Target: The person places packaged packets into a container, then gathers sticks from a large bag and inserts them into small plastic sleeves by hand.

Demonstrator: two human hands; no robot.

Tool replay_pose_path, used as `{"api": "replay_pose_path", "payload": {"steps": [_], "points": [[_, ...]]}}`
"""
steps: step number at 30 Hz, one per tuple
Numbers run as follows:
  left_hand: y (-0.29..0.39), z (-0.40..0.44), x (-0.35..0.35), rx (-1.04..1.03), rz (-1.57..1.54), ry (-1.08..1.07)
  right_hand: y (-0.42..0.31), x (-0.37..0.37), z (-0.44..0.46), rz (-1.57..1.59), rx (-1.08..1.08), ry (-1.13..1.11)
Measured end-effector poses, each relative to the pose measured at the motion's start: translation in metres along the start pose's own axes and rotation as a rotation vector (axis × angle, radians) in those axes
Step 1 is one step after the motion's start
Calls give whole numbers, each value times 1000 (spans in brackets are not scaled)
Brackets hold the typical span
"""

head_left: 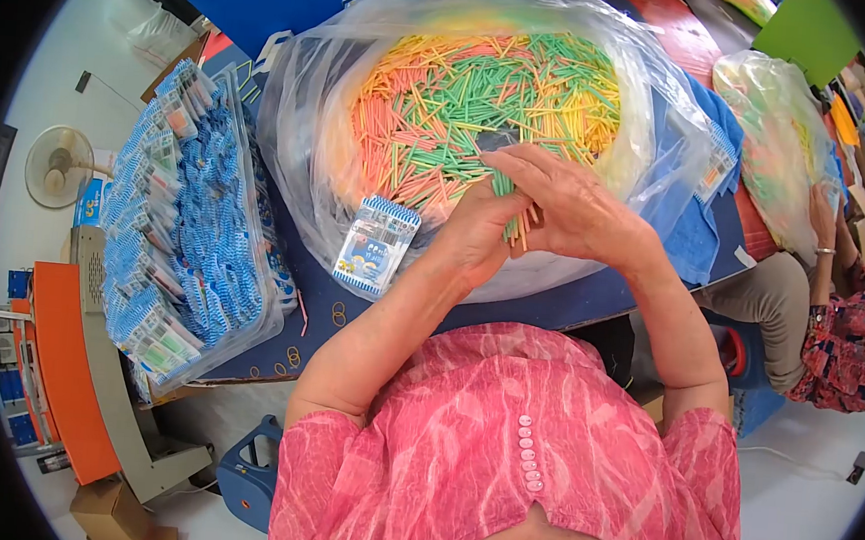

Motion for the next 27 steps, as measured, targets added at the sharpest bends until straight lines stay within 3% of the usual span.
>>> {"api": "replay_pose_path", "payload": {"steps": [3, 7, 15, 18, 23, 26, 27], "points": [[-5, 0, 0, 32, -74, 8, 4, 0, -8, 139, 17, 4], [-14, 10, 8, 36, -83, -12, 8, -5, -10, 61, -16, 26], [-16, 18, 27, 76, 364, 0, 11, 7, -5, -3, 74, 176], [-21, 6, 5, -184, 563, -17, 4, -12, -8, 29, -81, 214], [-24, 3, 4, -128, 835, 74, 7, -43, -13, 20, -258, 352], [-37, 11, 23, -626, 979, 57, -5, -33, -15, -61, -392, 287], [-42, 12, 28, -623, 983, 63, -7, -32, -16, -107, -463, 249]]}}
Point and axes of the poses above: each hand's wrist, its own z-axis towards the middle knuckle, its own x-axis out of the back of the hand, y = z × x, the point moved 1 cm from there along z, towards the middle knuckle, and after that the axes turned 6 degrees about -z, right-handed, at the moved point
